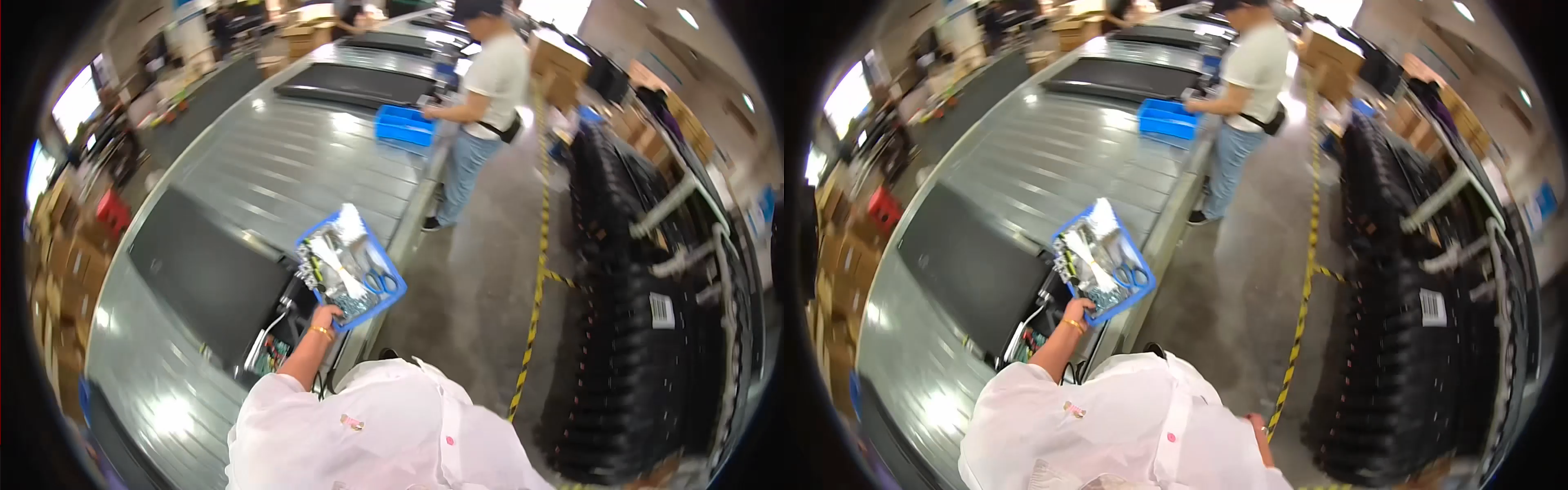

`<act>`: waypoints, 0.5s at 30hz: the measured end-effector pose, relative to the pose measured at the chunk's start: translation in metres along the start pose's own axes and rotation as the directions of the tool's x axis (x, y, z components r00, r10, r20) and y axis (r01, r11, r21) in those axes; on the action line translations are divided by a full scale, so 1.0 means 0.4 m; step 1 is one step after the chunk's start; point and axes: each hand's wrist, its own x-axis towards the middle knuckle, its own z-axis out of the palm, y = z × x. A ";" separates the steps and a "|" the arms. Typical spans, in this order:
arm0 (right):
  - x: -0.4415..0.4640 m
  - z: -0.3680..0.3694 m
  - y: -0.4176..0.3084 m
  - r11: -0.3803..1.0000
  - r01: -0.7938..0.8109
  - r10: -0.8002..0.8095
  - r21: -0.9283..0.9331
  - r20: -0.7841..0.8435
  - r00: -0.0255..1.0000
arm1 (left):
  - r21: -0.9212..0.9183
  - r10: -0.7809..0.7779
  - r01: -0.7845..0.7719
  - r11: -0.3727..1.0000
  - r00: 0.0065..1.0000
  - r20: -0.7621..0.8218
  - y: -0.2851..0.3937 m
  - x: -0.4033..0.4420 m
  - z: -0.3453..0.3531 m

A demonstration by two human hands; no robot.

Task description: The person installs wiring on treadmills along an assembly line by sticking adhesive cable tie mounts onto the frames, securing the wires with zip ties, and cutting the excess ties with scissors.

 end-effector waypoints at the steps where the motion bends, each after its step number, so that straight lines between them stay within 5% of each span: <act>1: -0.061 -0.024 -0.032 0.997 -0.064 0.066 0.043 -0.039 0.997 | -0.014 -0.052 0.052 0.999 0.999 -0.001 -0.021 0.121 -0.004; 2: -0.105 -0.111 -0.137 0.957 -0.237 0.252 0.165 -0.078 0.964 | -0.005 -0.105 0.105 0.994 0.994 0.018 -0.024 0.231 0.004; 3: -0.202 -0.333 -0.333 0.966 -0.178 0.205 0.187 -0.138 0.969 | -0.004 -0.153 0.154 0.988 0.988 0.021 0.004 0.284 0.046; 5: -0.181 -0.308 -0.378 0.704 -0.426 0.442 0.569 0.119 0.889 | -0.020 -0.234 0.236 0.971 0.968 0.086 0.062 0.352 0.131; 8: -0.181 -0.318 -0.429 0.722 -0.453 0.414 0.523 0.199 0.888 | -0.044 -0.286 0.293 0.955 0.951 0.120 0.075 0.423 0.206; 11: -0.110 -0.332 -0.491 0.950 -0.229 0.196 0.213 0.162 0.967 | -0.132 -0.291 0.285 0.949 0.956 -0.025 0.059 0.512 0.145; 15: 0.038 -0.341 -0.546 0.989 -0.129 0.099 0.074 0.326 0.940 | -0.042 -0.188 0.189 0.981 0.982 0.025 0.067 0.503 0.138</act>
